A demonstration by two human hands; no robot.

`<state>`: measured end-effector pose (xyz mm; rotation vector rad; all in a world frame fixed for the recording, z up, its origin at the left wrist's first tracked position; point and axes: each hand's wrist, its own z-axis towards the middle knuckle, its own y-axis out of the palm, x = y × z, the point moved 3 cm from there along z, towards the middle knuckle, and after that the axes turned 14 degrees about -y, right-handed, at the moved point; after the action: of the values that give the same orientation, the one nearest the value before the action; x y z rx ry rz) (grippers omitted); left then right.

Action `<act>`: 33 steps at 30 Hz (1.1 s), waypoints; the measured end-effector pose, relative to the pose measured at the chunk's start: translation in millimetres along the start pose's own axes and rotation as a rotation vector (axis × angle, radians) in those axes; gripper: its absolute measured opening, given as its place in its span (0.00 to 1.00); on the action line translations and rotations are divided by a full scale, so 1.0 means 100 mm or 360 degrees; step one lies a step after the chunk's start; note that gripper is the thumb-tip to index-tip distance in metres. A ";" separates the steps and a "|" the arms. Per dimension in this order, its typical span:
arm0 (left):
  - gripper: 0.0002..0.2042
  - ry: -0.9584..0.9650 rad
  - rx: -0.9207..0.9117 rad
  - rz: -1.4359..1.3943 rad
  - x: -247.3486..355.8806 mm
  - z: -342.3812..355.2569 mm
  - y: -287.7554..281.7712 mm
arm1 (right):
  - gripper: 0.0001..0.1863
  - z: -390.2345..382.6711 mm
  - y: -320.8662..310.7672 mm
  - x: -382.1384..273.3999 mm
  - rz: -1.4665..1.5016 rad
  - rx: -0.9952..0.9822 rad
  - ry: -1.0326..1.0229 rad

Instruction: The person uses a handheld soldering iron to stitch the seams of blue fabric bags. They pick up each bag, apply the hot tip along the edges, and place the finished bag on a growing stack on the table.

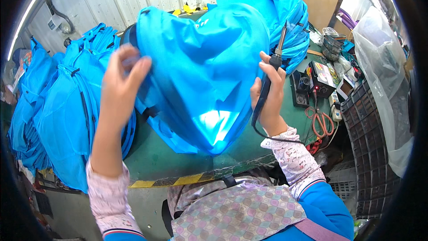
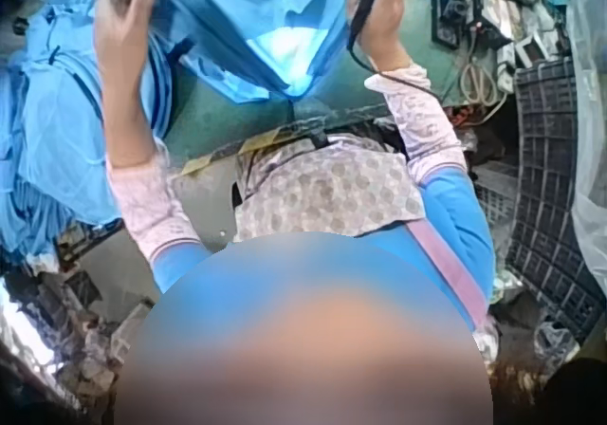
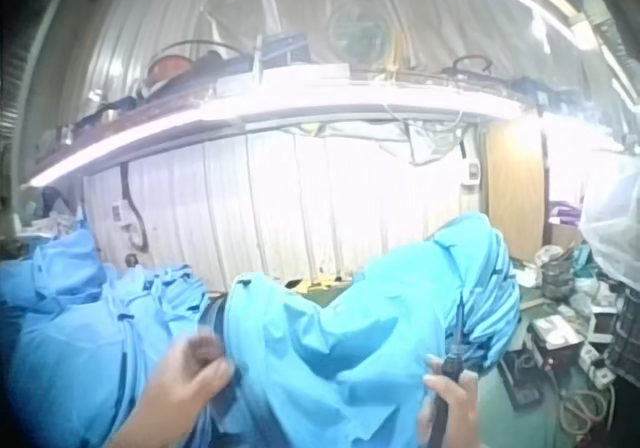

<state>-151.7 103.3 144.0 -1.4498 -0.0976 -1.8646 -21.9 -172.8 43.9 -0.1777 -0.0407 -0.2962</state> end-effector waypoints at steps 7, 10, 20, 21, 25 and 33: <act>0.23 0.0372 -0.0179 0.0142 0.41 0.61 -0.06 | 0.24 0.29 -0.55 -0.34 -0.0455 -0.0195 -0.0211; 0.21 0.0762 -0.0357 0.0362 0.85 0.63 -0.26 | 0.30 0.45 -0.93 -0.22 -0.0262 0.0205 -0.0046; 0.22 0.0762 -0.0087 0.0281 0.87 0.38 -0.38 | 0.22 0.49 -0.17 -0.44 0.0937 0.0294 0.0042; 0.21 0.0152 -0.0725 0.0182 0.75 0.06 -0.35 | 0.23 0.52 -0.08 -0.44 0.0535 0.0379 -0.0413; 0.32 -0.0389 -0.2341 0.1060 0.00 -1.30 0.23 | 0.27 0.52 0.21 -0.44 0.0580 0.0312 0.0080; 0.38 -0.0832 -0.0559 -0.1588 -1.40 -1.59 1.25 | 0.25 0.24 0.50 -0.39 0.0472 0.0381 0.0389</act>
<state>-194.4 8.6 -79.3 -2.3925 -0.9323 -2.2373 -44.7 -110.2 56.2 0.0912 0.1906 -0.0144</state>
